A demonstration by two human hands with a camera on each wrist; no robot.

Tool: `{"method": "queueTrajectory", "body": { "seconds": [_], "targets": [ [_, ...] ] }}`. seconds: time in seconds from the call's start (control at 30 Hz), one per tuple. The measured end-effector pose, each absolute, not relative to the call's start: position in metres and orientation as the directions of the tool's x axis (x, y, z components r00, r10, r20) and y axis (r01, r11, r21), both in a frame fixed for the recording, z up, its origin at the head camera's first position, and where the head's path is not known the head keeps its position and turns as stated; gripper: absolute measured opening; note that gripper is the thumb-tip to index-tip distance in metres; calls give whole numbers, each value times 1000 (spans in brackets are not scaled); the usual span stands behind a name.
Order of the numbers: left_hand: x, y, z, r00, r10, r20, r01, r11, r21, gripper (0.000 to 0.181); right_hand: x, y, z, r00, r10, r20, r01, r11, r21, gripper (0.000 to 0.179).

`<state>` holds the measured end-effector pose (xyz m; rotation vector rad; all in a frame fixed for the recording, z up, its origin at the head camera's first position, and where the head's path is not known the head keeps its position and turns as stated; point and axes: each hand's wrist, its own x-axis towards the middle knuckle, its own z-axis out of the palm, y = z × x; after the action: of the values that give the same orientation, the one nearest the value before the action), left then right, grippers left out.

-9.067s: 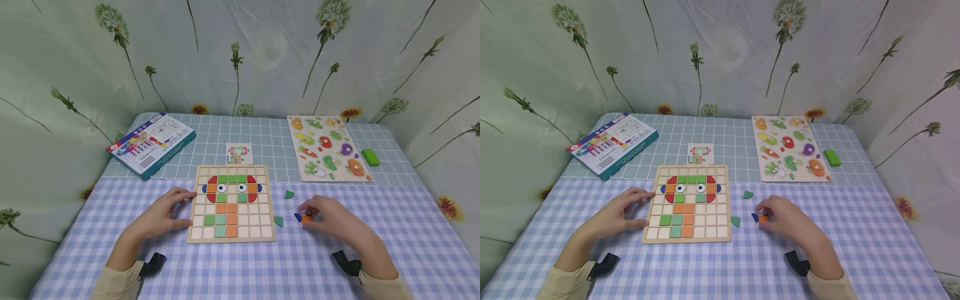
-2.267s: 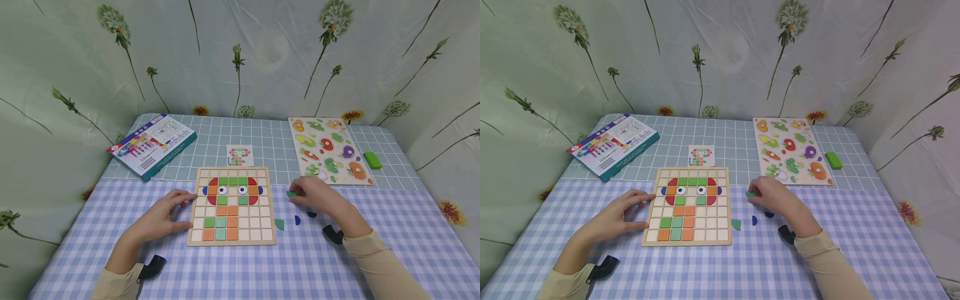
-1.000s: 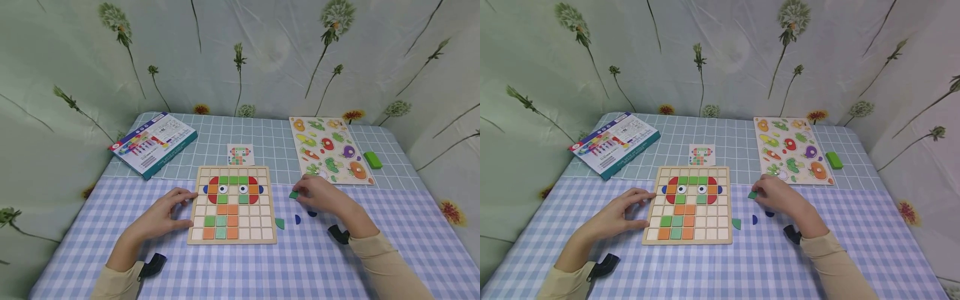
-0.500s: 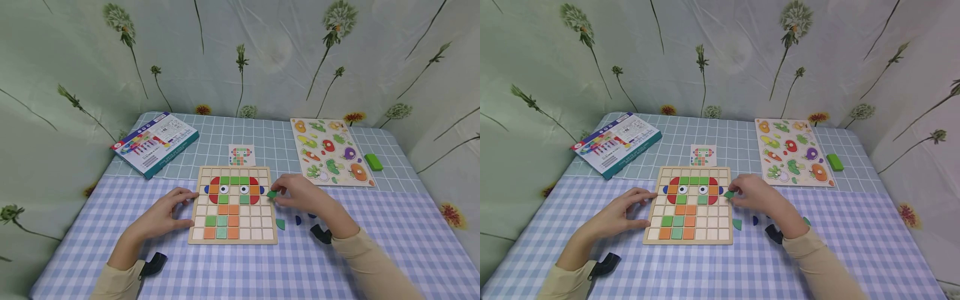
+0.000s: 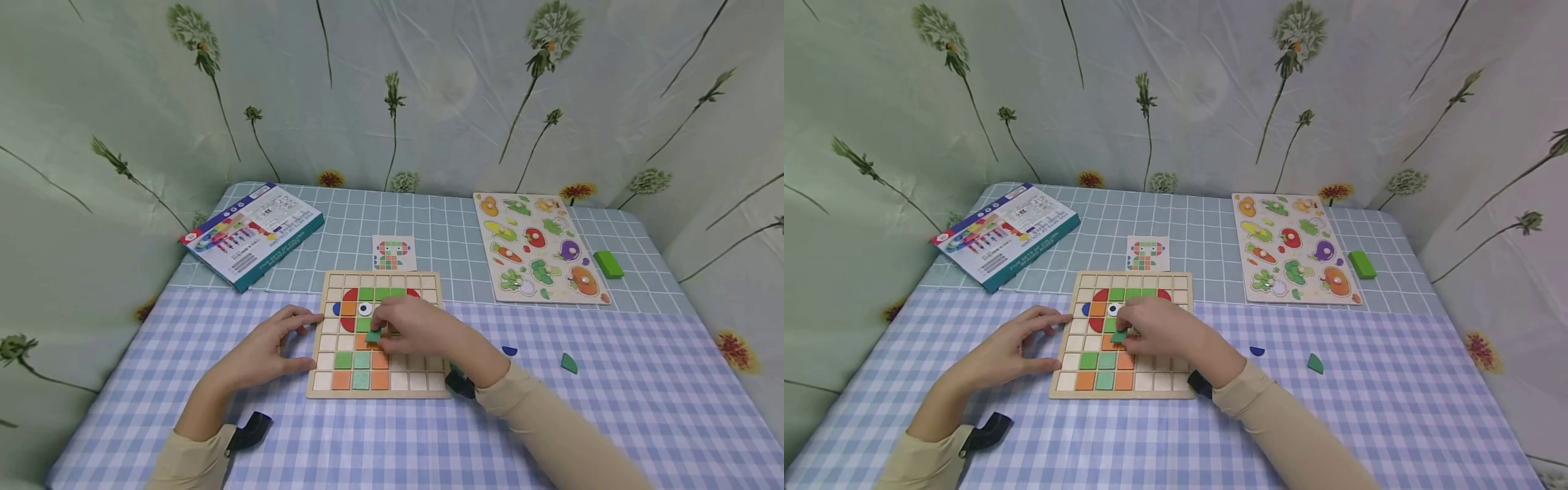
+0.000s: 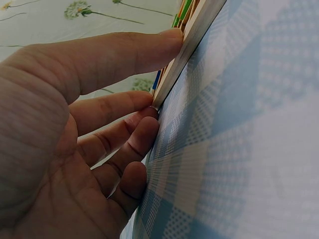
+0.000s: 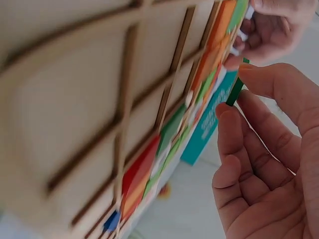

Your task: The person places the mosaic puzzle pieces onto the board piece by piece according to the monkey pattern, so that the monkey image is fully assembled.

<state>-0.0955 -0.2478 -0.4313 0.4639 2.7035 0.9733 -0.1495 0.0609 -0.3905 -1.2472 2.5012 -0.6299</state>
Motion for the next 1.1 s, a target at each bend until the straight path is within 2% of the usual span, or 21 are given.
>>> {"method": "queueTrajectory", "body": {
  "seconds": [0.5,1.1],
  "targets": [
    [-96,-249,-432,-919,382,-96,229,717,659,70,-151,20,-396,-513,-853,-93,-753,500,-429,22],
    [-96,-250,-433,-921,380,-86,230,708,668,71,-156,10,-398,-479,-870,-121,-778,484,-400,11]
  ]
}}
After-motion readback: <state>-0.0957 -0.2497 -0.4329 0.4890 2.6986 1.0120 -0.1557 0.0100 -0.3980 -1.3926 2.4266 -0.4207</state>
